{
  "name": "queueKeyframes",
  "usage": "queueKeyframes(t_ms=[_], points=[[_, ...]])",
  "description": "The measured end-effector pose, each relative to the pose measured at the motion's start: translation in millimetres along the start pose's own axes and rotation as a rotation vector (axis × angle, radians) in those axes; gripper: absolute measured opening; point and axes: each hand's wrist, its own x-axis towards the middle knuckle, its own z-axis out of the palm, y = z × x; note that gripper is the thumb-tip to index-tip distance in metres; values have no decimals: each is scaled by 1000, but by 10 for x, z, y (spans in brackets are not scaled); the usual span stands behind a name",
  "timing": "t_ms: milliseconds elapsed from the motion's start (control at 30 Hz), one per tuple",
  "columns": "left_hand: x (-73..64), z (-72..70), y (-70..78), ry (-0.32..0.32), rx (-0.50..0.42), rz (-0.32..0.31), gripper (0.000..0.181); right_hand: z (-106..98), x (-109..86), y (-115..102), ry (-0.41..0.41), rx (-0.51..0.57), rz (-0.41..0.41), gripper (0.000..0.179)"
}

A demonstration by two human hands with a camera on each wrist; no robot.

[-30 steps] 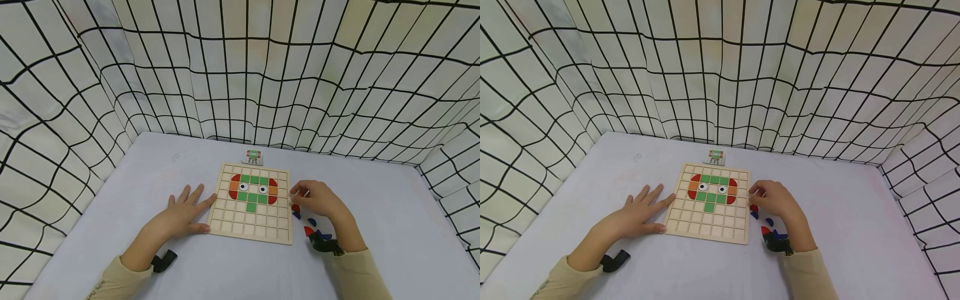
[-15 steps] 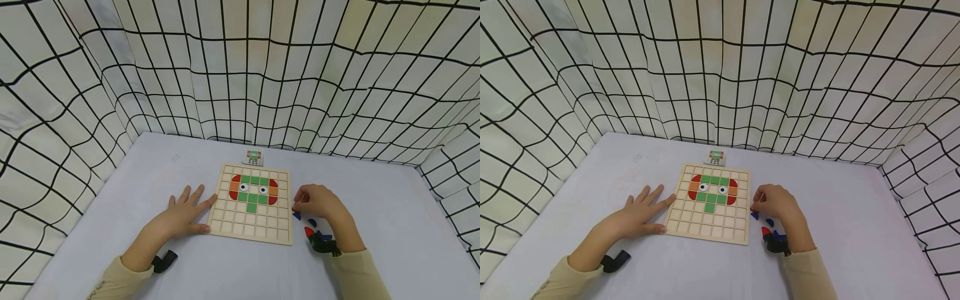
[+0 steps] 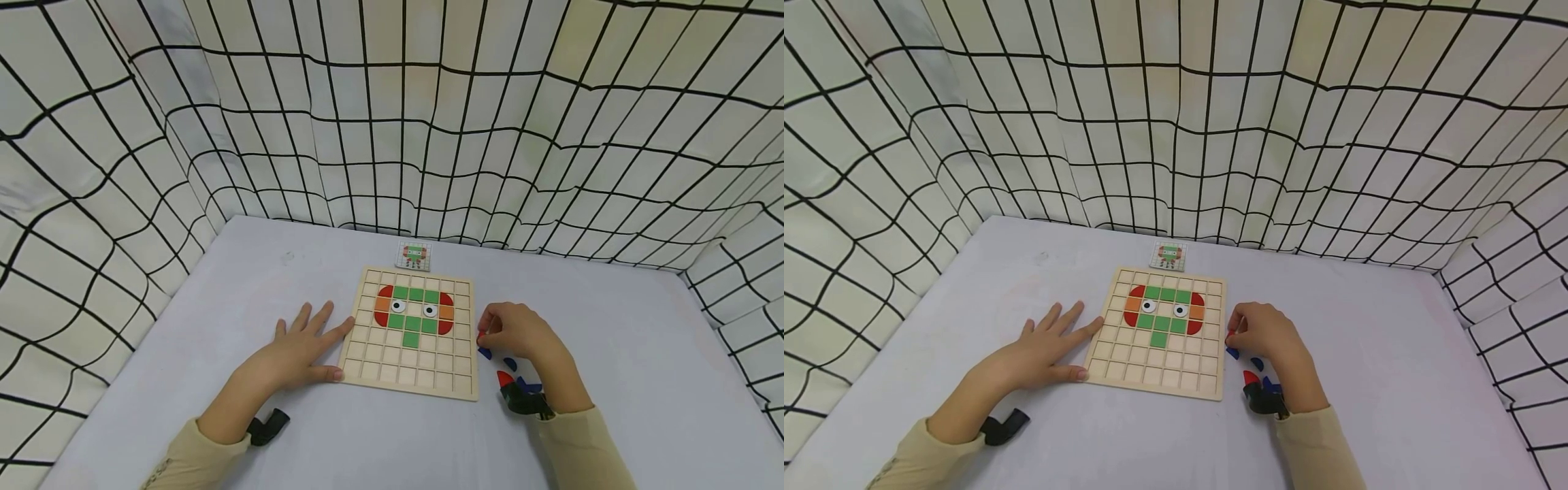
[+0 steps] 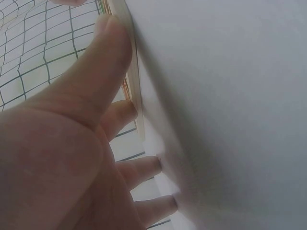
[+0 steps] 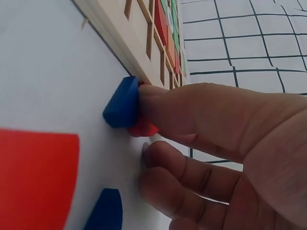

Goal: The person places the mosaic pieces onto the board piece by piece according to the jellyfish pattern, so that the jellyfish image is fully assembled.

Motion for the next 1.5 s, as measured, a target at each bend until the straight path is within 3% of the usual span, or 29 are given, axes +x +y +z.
queueKeyframes(t_ms=[267, 467, 833, 1067, 1500], points=[[4, 2, 7, 3, -4, 0, 89, 31, 34, 2, -19, 39, -17, 20], [4, -7, 7, 4, -6, -2, 89, -9, 19, 3, -34, 78, -59, 11], [-1, -4, 0, 11, -10, 7, 88, -6, 13, -26, 52, 185, -201, 5], [-4, -1, -1, 13, -7, 6, 88, 45, 32, -107, 96, 246, -238, 6], [-12, -9, 12, 8, -15, 4, 89, 191, 69, -228, 99, 279, -274, 7]])
